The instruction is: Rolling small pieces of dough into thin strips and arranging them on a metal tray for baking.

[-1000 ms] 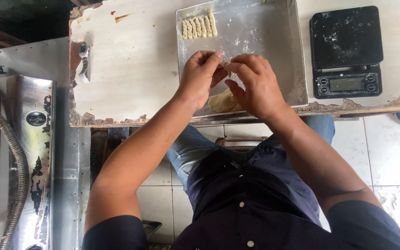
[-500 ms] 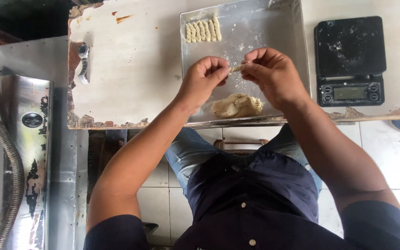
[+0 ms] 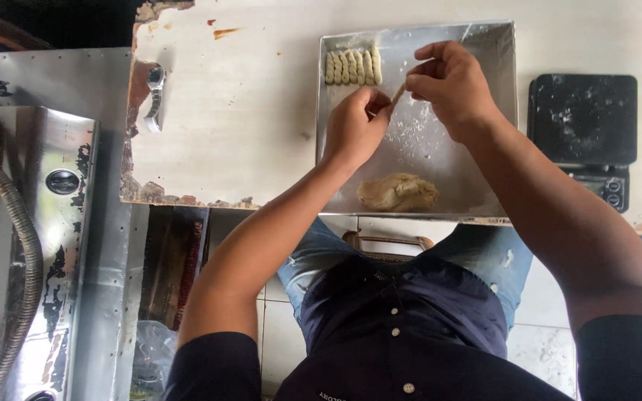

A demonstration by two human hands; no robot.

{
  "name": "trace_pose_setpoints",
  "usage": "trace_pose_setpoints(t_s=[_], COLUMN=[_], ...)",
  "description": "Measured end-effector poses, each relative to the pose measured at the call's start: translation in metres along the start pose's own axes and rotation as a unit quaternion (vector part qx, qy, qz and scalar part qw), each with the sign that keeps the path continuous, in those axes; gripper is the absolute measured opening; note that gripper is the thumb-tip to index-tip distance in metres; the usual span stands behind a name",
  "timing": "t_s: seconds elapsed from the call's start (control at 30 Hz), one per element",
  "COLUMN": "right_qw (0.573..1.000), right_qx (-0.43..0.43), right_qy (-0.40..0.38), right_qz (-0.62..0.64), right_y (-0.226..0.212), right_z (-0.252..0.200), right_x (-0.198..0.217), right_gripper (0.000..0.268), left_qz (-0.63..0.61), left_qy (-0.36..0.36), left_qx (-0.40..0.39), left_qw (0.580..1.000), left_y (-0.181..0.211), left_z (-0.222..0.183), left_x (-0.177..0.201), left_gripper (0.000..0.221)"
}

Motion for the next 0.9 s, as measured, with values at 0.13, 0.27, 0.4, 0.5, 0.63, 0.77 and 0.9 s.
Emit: trace_pose_setpoints(t_s=[0.13, 0.27, 0.4, 0.5, 0.63, 0.77, 0.9], right_qw=[0.989, 0.963, 0.944, 0.932, 0.914, 0.891, 0.860], right_qx=[0.023, 0.060, 0.068, 0.116, 0.208, 0.059, 0.164], right_qy=[-0.008, -0.020, -0.032, -0.013, -0.004, -0.121, -0.131], right_qz=[-0.145, -0.263, -0.322, -0.343, -0.348, -0.434, -0.465], right_y=[-0.013, -0.022, -0.017, -0.015, -0.037, -0.041, -0.007], right_z=[0.026, 0.050, 0.072, 0.080, 0.061, 0.042, 0.039], right_x=[-0.005, -0.012, -0.021, -0.019, 0.002, -0.003, -0.016], right_gripper=[0.035, 0.040, 0.041, 0.020, 0.011, 0.026, 0.030], left_qz=[0.042, 0.124, 0.157, 0.205, 0.123, -0.031, -0.008], left_qy=[0.036, 0.055, 0.073, 0.103, 0.073, 0.081, 0.054], left_qx=[0.031, -0.011, -0.023, -0.101, -0.199, -0.184, -0.167], left_qw=[0.998, 0.991, 0.985, 0.968, 0.969, 0.979, 0.984], left_y=[-0.002, -0.008, -0.013, -0.016, 0.024, 0.089, 0.158], left_z=[0.022, 0.045, 0.060, 0.062, 0.016, -0.080, -0.188], left_x=[-0.006, -0.017, -0.019, -0.014, 0.029, 0.116, 0.215], left_gripper=[0.011, 0.017, 0.016, 0.014, 0.008, 0.014, 0.014])
Point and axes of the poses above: each hand's wrist, its own z-axis towards the middle knuckle, its own x-axis out of the back of the hand, y = z × x, the point moved 6 cm from there along z, towards the middle knuckle, and after that the axes turned 3 degrees about x, right-handed, at the moved point
